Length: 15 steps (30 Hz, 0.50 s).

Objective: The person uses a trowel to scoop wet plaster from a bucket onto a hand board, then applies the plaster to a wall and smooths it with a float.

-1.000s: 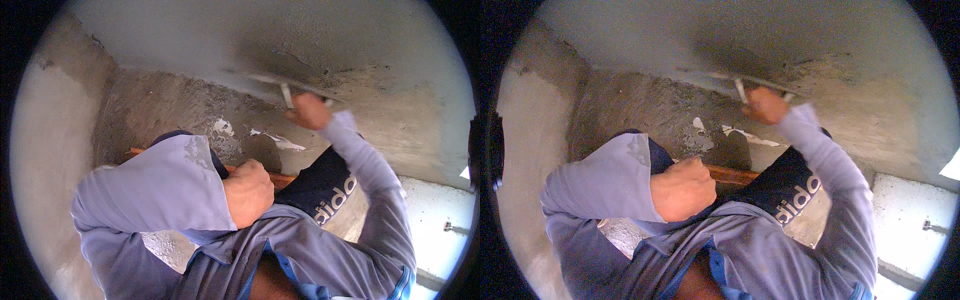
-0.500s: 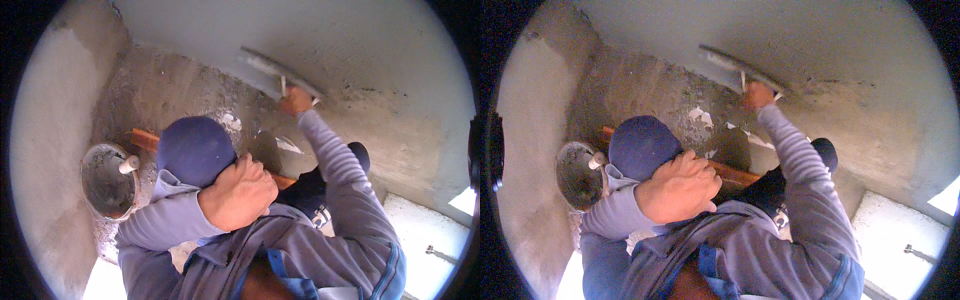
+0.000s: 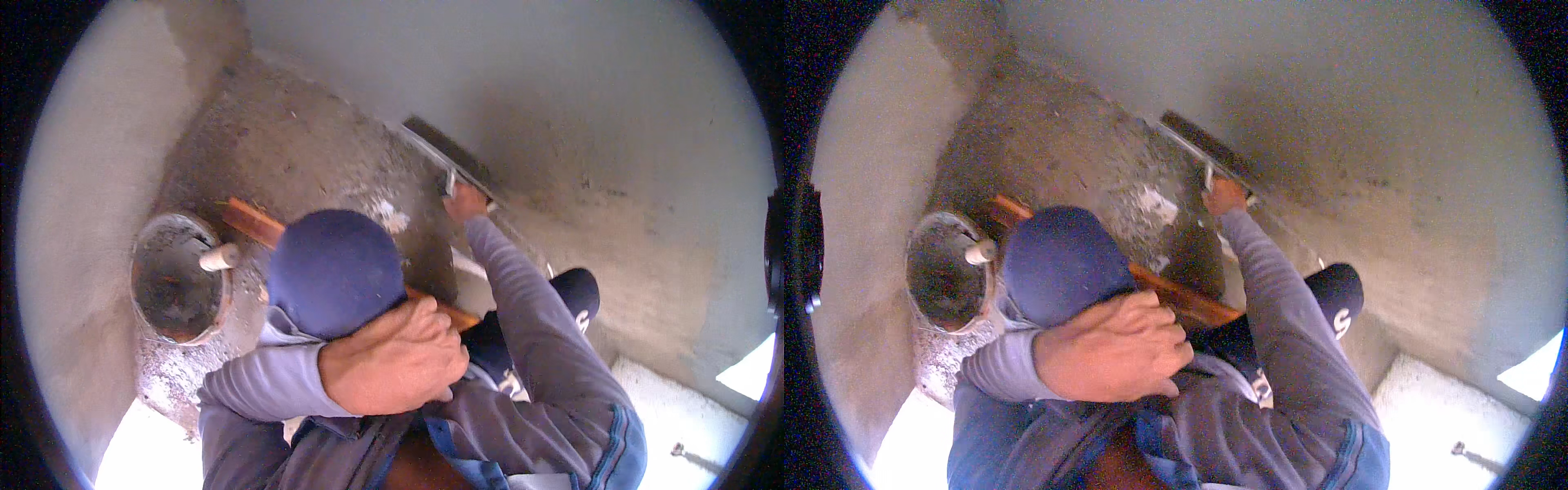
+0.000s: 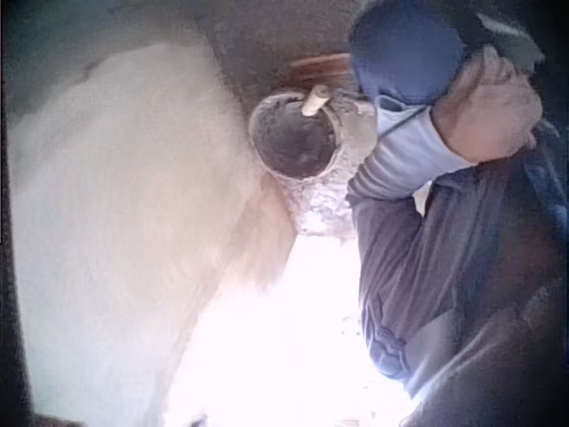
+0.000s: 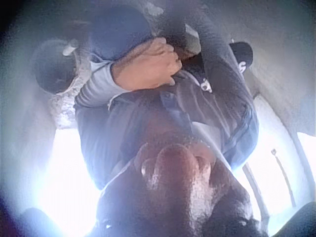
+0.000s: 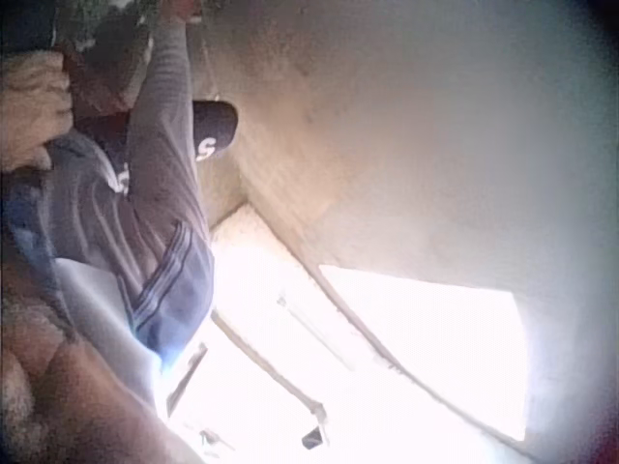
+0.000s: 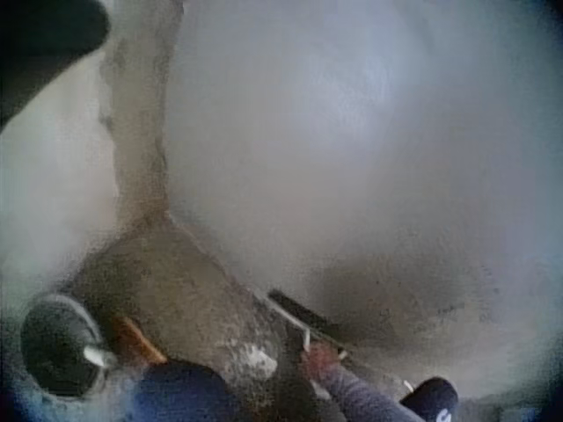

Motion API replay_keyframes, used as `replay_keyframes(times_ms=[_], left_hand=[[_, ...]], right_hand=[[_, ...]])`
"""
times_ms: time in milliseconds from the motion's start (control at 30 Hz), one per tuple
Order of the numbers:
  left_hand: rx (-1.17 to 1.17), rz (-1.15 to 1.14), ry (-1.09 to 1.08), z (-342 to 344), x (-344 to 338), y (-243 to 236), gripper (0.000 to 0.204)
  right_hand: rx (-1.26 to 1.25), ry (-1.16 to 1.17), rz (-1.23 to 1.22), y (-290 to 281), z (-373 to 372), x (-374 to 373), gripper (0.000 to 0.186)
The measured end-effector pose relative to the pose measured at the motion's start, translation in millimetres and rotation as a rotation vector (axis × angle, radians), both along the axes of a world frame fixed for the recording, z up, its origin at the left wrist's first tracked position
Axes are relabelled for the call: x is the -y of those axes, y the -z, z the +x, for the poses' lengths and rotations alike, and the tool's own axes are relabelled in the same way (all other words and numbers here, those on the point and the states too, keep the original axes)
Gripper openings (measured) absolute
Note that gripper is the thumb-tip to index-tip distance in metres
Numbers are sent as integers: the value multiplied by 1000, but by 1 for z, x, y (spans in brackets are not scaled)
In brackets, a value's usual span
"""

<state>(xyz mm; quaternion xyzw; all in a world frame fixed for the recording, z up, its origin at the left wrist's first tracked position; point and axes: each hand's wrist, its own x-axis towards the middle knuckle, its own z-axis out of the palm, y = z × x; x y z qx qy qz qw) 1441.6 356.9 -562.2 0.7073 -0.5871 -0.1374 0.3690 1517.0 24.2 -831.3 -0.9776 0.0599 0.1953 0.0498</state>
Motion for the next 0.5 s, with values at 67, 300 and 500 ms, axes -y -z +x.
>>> replay_keyframes(times_ms=[67,300,500], left_hand=[[-24,-3,-2,2,-1,7,35],[18,51,153,18,17,7,38],[-130,-267,-4,8,-23,-11,33]], right_hand=[[-21,7,4,-10,13,-11,31],[331,-167,-79,-138,83,-68,29],[790,-159,543,-283,80,-159,26]])
